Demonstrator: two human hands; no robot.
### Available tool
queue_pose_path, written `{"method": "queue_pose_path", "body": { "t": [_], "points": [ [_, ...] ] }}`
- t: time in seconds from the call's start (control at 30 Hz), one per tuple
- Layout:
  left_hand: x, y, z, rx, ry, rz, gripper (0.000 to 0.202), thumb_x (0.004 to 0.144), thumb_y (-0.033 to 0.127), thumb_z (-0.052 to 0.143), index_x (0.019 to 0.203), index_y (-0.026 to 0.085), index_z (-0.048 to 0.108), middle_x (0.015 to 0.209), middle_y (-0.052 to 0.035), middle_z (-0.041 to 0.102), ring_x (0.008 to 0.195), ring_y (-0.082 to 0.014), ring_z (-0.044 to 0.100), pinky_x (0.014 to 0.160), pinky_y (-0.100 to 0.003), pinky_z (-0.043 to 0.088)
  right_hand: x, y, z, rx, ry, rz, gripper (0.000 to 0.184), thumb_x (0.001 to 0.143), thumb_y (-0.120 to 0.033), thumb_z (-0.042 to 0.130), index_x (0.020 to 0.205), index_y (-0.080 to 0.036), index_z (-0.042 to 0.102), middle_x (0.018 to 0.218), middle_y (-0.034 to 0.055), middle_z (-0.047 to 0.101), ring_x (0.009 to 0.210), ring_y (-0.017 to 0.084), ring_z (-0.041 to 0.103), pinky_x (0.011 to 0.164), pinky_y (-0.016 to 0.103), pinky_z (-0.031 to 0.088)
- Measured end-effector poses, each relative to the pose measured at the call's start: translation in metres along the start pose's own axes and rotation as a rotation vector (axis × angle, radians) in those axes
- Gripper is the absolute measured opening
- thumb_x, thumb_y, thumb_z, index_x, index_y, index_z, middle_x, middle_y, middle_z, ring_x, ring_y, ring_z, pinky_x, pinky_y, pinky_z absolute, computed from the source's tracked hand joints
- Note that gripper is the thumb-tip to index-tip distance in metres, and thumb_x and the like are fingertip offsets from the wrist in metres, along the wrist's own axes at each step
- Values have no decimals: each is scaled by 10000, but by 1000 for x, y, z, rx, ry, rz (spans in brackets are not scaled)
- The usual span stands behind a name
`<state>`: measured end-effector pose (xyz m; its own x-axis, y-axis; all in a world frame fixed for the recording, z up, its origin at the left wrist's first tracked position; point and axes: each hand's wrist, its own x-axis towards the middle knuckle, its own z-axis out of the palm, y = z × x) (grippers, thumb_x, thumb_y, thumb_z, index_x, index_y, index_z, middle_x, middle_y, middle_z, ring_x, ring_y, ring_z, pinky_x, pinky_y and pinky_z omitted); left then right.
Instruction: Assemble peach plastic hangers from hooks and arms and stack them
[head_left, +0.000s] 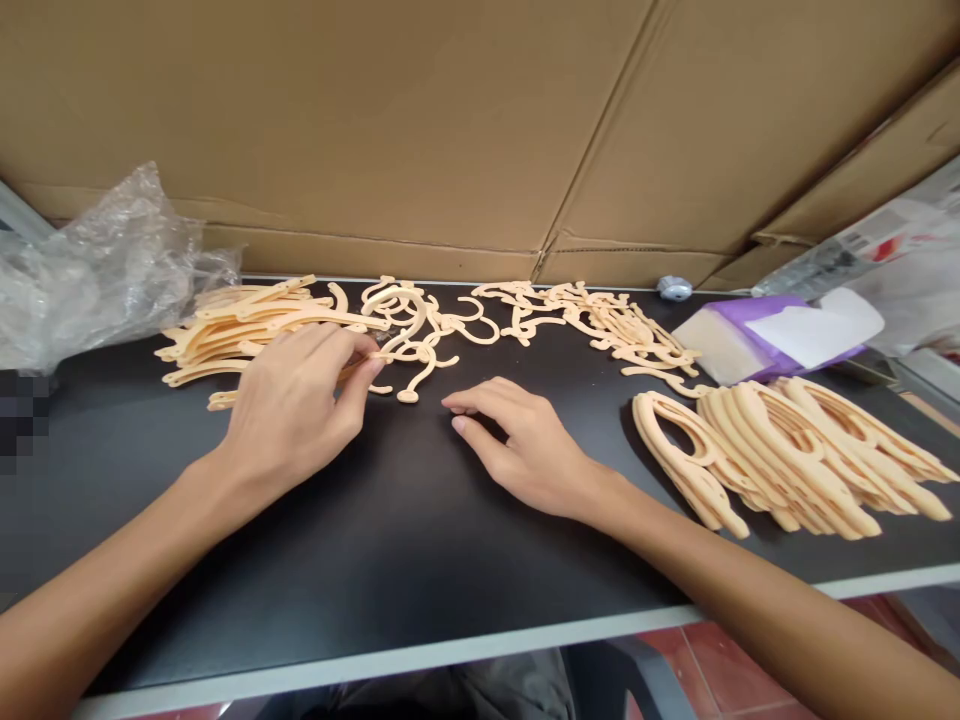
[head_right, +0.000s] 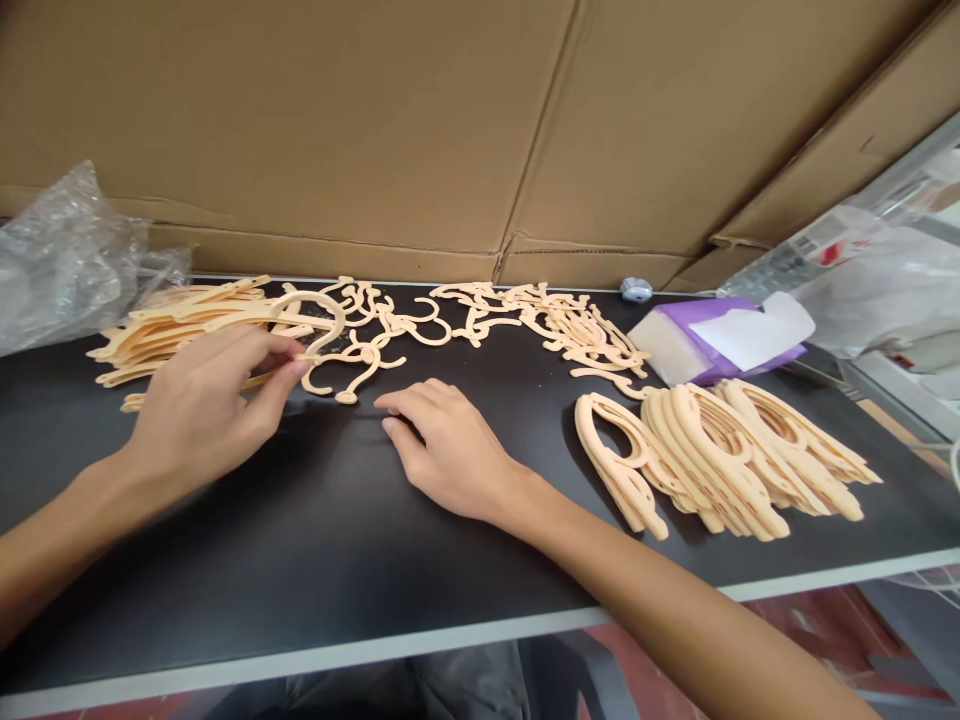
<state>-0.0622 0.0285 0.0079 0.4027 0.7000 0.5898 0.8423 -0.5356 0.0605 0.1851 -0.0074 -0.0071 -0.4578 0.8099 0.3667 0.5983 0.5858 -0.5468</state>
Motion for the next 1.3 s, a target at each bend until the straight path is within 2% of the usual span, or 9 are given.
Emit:
{"method": "queue_pose_path", "body": {
  "t": [0.1,0.17,0.23,0.43,0.63,0.77,1.0,1.1,1.3],
  "points": [
    [-1,0,2,-62,-3,17,170,1014,289,502,987,179,628,933,-68,711,864,-243,666,783,-370,504,9,-8,2,-194,-132,-43,336,1023,-202,466,1290,-122,654,1080,132,716,1024,252,619,946,421,494],
    [-2,3,4,-106,-20,55,174,1019,266,483,1002,170,627,941,-67,705,873,-228,664,798,-355,509,17,-14,3,-321,-192,-51,405,1040,-237,440,1407,-150,587,1075,135,679,1004,264,577,923,440,477],
    [-5,8,5,-134,-27,102,174,1023,236,469,1018,167,629,951,-63,704,890,-217,661,821,-346,512,23,-19,6,-398,-226,-49,421,1048,-272,430,1438,-193,566,1069,132,643,972,261,543,886,437,458],
    [-11,20,8,-159,-16,179,169,1020,181,480,1045,144,642,948,-71,707,867,-205,651,804,-343,513,18,-9,2,-261,-209,-21,292,1056,-302,444,1165,-209,699,1085,96,626,1012,234,537,912,409,421],
    [-13,28,7,-203,-39,194,154,1007,172,504,1000,142,655,895,-56,701,798,-182,640,745,-314,502,14,6,-21,-209,-225,64,96,970,-171,566,924,-197,645,957,31,683,929,201,588,890,390,404],
    [-15,29,5,-219,-73,184,153,1007,184,503,1000,153,652,905,-54,708,788,-179,638,747,-312,497,18,11,-24,-208,-199,106,17,921,-174,614,914,-188,622,891,25,686,867,195,605,836,363,422],
    [-12,27,6,-226,-81,183,150,1006,172,505,990,136,649,858,-44,680,751,-170,617,707,-298,476,19,12,-23,-201,-143,162,166,900,-163,627,1063,-177,660,952,57,713,895,212,642,824,354,454],
    [-13,29,7,-252,-81,181,138,1001,175,514,979,143,646,873,-44,690,766,-175,623,731,-307,485,20,13,-24,-248,-125,172,122,911,-193,628,1022,-177,676,946,63,723,915,229,642,830,365,457],
    [-19,38,11,-327,-88,224,121,984,167,535,945,140,646,836,-47,685,729,-172,599,707,-309,482,19,14,-15,-291,-61,50,116,958,-196,571,911,-168,673,911,83,718,905,248,618,831,390,449]
  ]
}}
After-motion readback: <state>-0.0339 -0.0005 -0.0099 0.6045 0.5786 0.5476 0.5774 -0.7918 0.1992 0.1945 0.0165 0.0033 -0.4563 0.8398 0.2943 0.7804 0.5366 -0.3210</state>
